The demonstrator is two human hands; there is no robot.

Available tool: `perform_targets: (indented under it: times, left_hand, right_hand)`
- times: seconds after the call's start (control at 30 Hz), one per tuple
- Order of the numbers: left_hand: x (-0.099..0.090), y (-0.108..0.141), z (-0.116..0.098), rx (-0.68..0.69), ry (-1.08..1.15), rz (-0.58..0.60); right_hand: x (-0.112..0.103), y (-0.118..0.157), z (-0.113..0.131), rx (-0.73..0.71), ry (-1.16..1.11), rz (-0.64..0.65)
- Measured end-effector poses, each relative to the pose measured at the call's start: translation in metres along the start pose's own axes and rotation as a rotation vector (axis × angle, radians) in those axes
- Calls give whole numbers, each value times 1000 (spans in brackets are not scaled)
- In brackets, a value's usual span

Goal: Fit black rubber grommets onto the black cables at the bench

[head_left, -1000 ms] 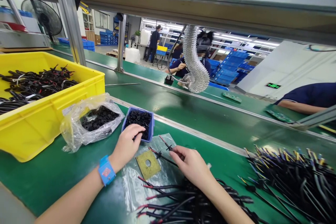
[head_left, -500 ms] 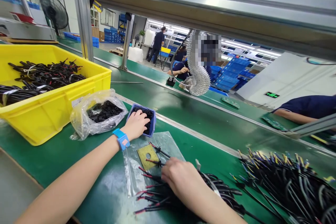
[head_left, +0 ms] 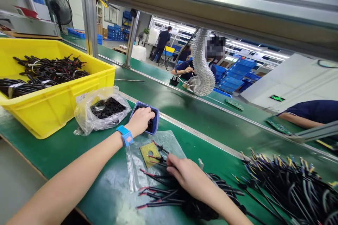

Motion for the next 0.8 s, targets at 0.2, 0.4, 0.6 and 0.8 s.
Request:
perform_targets:
  times: [0.2, 0.4, 0.6, 0.8]
  left_hand:
    - [-27, 28, -10, -47, 304, -100]
    - [2, 74, -6, -150, 550, 66]
    - [33, 87, 13, -284, 620, 202]
    - [33, 87, 11, -259, 600, 229]
  right_hand:
    - [1, -2, -3, -69, 6, 20]
    - [13, -2, 3, -173, 115, 72]
    - [12, -2, 9, -278, -12, 204]
    - [20, -7, 11, -286, 69, 296]
Point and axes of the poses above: each hand's wrist, its own y-axis away from the middle knuckle, its own x-axis out of the palm, z = x × y, the point moved 9 cm from there along -y, towards the middle knuckle, and after that the axes turned 6 degrees about -y, right-handed, at the moved point
